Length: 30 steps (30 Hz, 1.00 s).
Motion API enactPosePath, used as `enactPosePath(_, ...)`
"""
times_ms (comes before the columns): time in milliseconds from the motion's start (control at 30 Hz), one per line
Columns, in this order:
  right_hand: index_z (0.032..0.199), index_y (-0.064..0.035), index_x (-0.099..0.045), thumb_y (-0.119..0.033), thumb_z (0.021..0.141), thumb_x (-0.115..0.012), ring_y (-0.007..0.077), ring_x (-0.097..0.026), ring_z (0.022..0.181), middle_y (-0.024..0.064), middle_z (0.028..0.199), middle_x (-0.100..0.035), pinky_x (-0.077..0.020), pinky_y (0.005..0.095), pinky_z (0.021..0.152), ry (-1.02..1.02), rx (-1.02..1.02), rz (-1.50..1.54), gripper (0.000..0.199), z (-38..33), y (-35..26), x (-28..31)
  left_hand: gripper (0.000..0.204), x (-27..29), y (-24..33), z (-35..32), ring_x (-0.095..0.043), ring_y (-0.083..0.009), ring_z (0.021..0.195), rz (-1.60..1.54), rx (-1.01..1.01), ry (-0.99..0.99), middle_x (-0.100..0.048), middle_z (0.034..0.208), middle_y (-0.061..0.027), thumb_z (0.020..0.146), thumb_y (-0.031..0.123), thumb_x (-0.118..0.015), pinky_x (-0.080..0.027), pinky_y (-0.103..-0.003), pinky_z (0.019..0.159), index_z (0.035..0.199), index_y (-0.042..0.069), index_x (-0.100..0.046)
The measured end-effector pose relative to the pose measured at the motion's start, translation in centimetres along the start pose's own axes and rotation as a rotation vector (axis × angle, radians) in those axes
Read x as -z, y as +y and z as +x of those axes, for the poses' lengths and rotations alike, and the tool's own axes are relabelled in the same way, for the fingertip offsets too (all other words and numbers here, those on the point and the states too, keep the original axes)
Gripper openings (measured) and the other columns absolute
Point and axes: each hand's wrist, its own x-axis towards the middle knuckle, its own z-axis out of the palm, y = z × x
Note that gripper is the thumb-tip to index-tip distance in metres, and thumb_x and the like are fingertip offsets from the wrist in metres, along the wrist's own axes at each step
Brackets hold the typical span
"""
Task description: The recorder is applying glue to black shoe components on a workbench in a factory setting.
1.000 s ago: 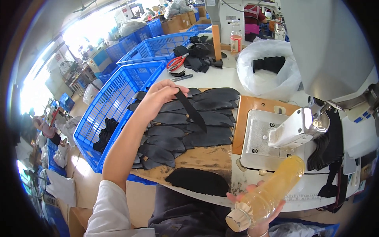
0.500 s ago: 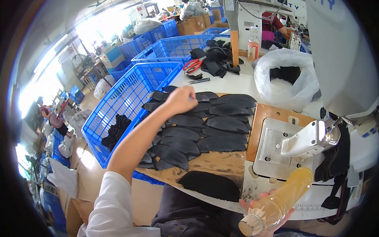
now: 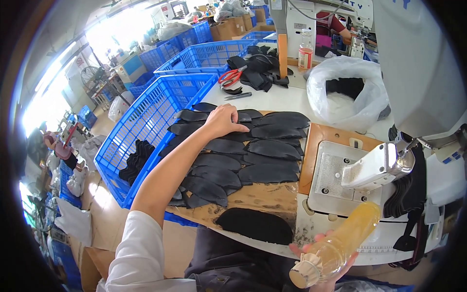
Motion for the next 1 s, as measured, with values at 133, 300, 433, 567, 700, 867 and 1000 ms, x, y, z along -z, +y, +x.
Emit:
enactPosePath(133,0.135,-0.0081,-0.035,-0.071,0.082,-0.039,0.0429,-0.055,0.106,0.0146,0.125,-0.051,-0.0198,0.0703,0.101,-0.012,0.0,-0.048,0.083,0.1,-0.2,-0.4,0.042,-1.6,-0.4,0.0,-0.055,-0.0313,0.097,-0.083,0.058,0.286,-0.062,0.085,-0.0126,0.07,0.049,-0.069,-0.043,-0.038,0.083,0.069,0.007,-0.064)
enactPosePath(300,0.134,-0.0076,-0.035,-0.07,0.082,-0.041,0.0429,-0.055,0.106,0.0149,0.124,-0.05,-0.0215,0.0709,0.099,-0.001,0.003,-0.036,0.081,0.0,0.0,-0.7,0.031,-1.5,-2.5,0.6,-0.055,-0.0311,0.098,-0.257,0.098,0.194,-0.063,0.086,-0.0124,0.066,0.038,-0.072,-0.044,-0.038,0.083,0.068,0.007,-0.068)
enactPosePath(433,0.134,-0.0077,-0.035,-0.07,0.082,-0.041,0.0431,-0.055,0.106,0.0149,0.124,-0.05,-0.0217,0.0709,0.099,-0.009,0.007,-0.072,0.081,-0.1,0.0,-0.6,0.022,-1.1,-1.9,0.7,-0.055,-0.0295,0.097,-0.383,0.136,-0.098,-0.064,0.084,-0.0111,0.061,0.029,-0.074,-0.046,-0.037,0.079,0.067,0.009,-0.069)
enactPosePath(567,0.134,-0.0088,-0.035,-0.07,0.082,-0.04,0.0428,-0.055,0.106,0.0145,0.125,-0.05,-0.0206,0.0709,0.1,-0.002,-0.006,-0.073,0.081,-0.4,0.1,-0.4,0.025,-1.2,-0.9,0.1,-0.057,-0.0271,0.091,-0.093,0.064,0.045,-0.064,0.081,-0.0088,0.058,0.029,-0.078,-0.046,-0.037,0.076,0.069,0.01,-0.068)
enactPosePath(700,0.134,-0.0102,-0.035,-0.071,0.082,-0.04,0.0428,-0.055,0.106,0.014,0.126,-0.049,-0.0187,0.0707,0.101,-0.019,-0.024,-0.046,0.08,-0.3,0.2,-0.3,0.024,-1.3,-1.1,-0.7,-0.057,-0.0271,0.086,-0.109,0.036,0.087,-0.063,0.079,-0.0073,0.06,0.028,-0.079,-0.046,-0.037,0.075,0.068,0.01,-0.066)
enactPosePath(867,0.135,-0.0106,-0.035,-0.071,0.082,-0.04,0.0438,-0.053,0.108,0.0159,0.128,-0.048,-0.0295,0.0688,0.096,0.013,0.008,-0.113,0.081,-0.6,0.4,-0.8,0.014,1.3,0.4,-3.9,-0.056,-0.0241,0.079,-0.218,-0.08,0.314,-0.06,0.082,-0.0078,0.074,0.017,-0.069,-0.044,-0.034,0.076,0.076,0.006,-0.061)
enactPosePath(1000,0.137,-0.005,-0.029,-0.057,0.086,-0.049,0.0453,-0.046,0.116,0.0214,0.136,-0.041,-0.0369,0.0608,0.097,0.009,0.181,-0.349,0.076,-0.5,0.4,-0.6,0.008,4.5,4.9,-11.8,-0.056,-0.0263,0.074,-0.532,-0.288,0.277,-0.059,0.081,-0.0088,0.077,0.008,-0.064,-0.046,-0.035,0.066,0.081,0.004,-0.058)
